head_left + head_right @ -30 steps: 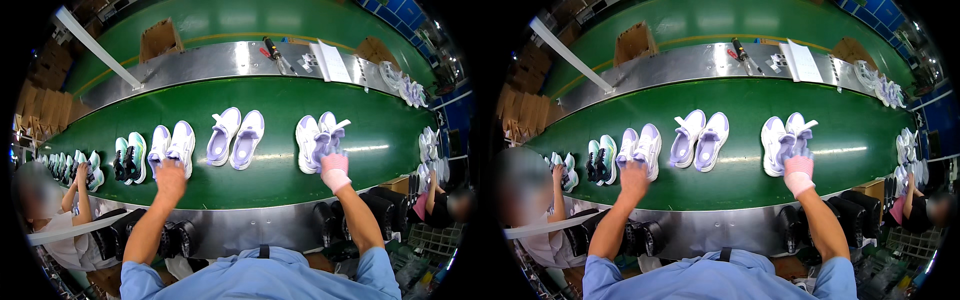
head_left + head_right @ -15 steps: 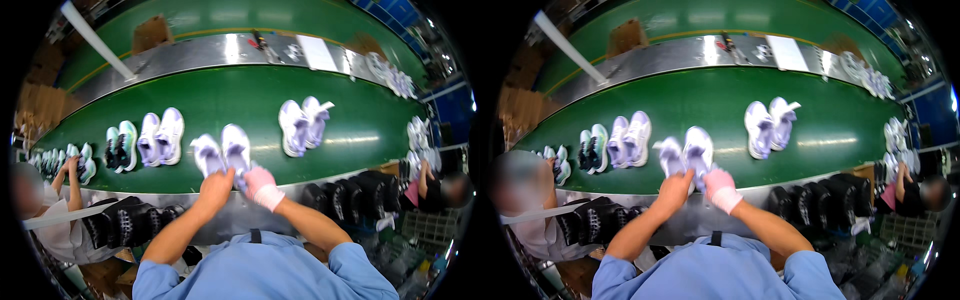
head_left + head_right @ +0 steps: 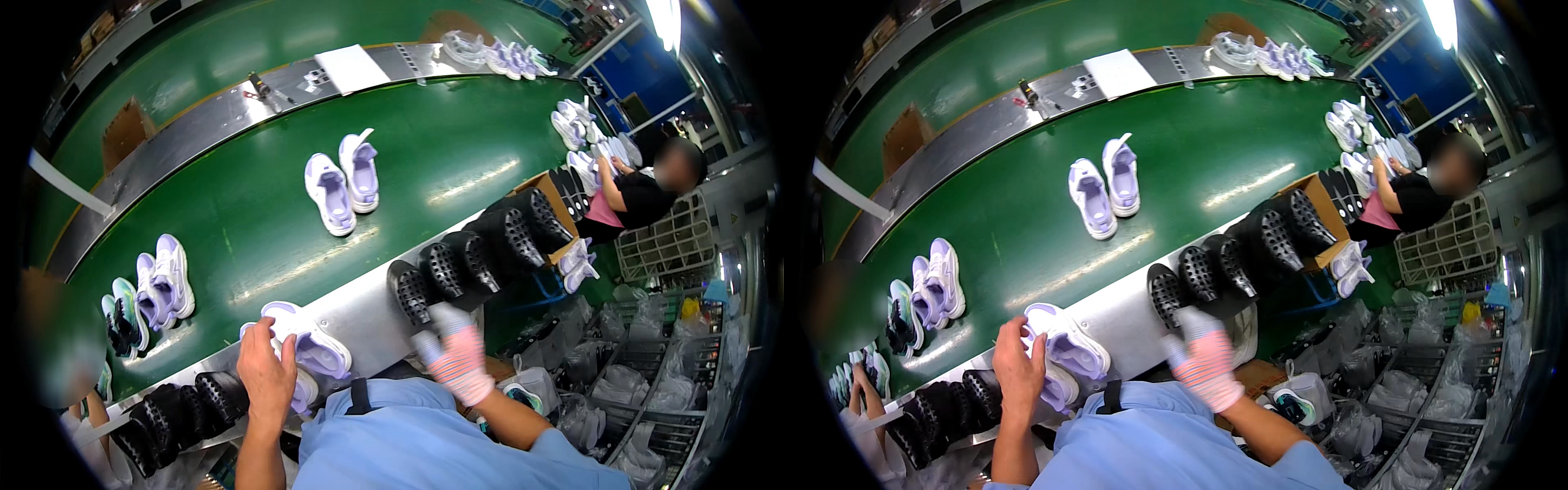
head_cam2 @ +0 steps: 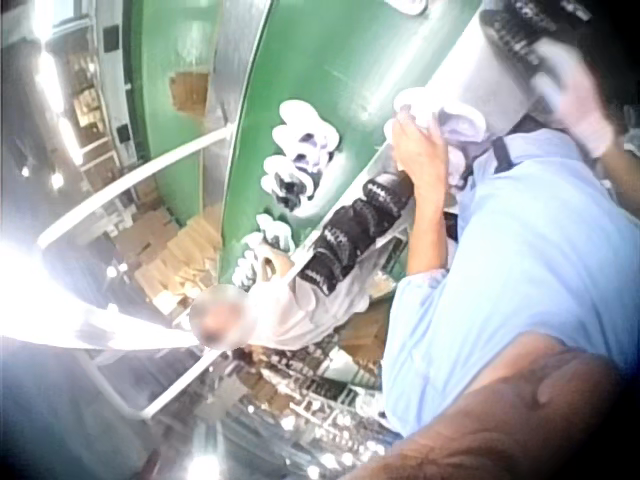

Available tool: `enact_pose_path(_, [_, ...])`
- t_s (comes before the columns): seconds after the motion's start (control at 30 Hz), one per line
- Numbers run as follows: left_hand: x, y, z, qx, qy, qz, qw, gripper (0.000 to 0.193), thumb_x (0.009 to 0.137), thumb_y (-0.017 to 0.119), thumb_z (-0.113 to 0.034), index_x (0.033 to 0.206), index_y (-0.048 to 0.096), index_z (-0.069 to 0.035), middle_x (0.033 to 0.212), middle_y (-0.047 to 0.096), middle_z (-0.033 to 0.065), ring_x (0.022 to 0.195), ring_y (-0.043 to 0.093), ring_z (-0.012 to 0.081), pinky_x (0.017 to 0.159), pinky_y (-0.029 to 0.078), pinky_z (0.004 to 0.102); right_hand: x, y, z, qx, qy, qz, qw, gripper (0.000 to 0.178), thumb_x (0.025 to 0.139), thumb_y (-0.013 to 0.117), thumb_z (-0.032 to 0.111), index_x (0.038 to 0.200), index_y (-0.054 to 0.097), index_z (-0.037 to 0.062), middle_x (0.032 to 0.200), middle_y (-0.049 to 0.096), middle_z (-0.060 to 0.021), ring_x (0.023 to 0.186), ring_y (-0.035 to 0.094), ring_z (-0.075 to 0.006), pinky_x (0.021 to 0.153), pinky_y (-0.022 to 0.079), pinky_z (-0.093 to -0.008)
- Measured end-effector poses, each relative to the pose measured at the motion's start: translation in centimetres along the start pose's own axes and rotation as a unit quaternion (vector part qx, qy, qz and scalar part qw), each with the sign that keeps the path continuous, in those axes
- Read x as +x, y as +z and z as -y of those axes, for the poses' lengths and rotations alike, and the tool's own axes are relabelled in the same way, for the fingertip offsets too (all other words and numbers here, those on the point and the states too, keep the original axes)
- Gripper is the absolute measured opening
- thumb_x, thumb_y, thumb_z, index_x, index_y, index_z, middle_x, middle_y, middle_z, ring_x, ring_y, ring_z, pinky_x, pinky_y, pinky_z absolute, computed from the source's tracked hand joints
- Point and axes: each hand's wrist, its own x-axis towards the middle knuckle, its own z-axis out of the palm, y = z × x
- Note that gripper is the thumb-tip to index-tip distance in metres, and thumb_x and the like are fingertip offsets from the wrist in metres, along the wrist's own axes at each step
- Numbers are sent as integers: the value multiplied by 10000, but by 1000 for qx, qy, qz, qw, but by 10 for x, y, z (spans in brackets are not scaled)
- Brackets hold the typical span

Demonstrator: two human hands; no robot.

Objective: The person handles several pairs of athletic shoes on a conveyor belt, inserting shoe trees or internal supports into them and organizing them into pairs. The person also picks up shoe components and places finished shoes into storage bins located under and near the workbench.

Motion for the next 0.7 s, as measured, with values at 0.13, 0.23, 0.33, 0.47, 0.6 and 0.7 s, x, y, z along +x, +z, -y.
enact_pose_path(0.13, [20, 49, -43, -164, 43, 144, 975, 288, 870, 791, -76, 1126, 682, -4, 867, 690, 149, 704, 659, 287, 656, 544, 387, -6, -28, -109, -138, 95, -243, 955, 559, 868, 799, 205, 1323, 572, -29, 1257, 600, -238, 1107, 595, -398, 983, 501, -466])
enact_pose_path(0.23, [17, 87, -85, -214, 141, 214, 942, 226, 898, 767, -109, 1092, 704, -12, 901, 716, 170, 756, 708, 304, 691, 576, 393, 7, -21, -146, -177, 87, -224, 954, 587, 865, 809, 266, 1319, 577, -25, 1259, 606, -253, 1154, 587, -440, 1001, 498, -500])
enact_pose_path(0.33, [9, 102, -118, -209, 179, 273, 922, 203, 898, 765, -114, 1072, 715, -22, 911, 719, 179, 787, 721, 328, 712, 584, 408, 13, -22, -156, -196, 65, -234, 950, 517, 875, 796, 245, 1278, 615, -23, 1223, 628, -252, 1118, 609, -441, 973, 518, -499])
enact_pose_path(0.47, [8, 101, -129, -190, 176, 244, 935, 435, 844, 845, -175, 1232, 681, -66, 1130, 717, 178, 968, 719, 358, 798, 588, 407, 11, -44, -125, -173, -10, -259, 950, 452, 854, 812, 184, 1225, 646, -15, 1156, 664, -237, 1061, 633, -433, 943, 529, -491])
enact_pose_path(0.6, [36, 70, -151, -377, 127, 240, 885, 929, 774, 928, -228, 1548, 431, -105, 1460, 550, 147, 1382, 512, 303, 1042, 520, 421, -27, -87, -51, -13, -88, -123, 988, 444, 811, 841, 148, 1185, 661, -8, 1151, 675, -221, 1063, 654, -409, 941, 536, -455])
enact_pose_path(0.7, [26, 72, -117, -559, -7, 354, 750, 847, 783, 915, -72, 1495, 454, -82, 1327, 588, 78, 1245, 562, 162, 1012, 524, 334, -31, -85, -10, 80, -72, 44, 993, 469, 824, 844, 232, 1199, 666, 12, 1131, 687, -206, 1016, 684, -405, 881, 558, -427])
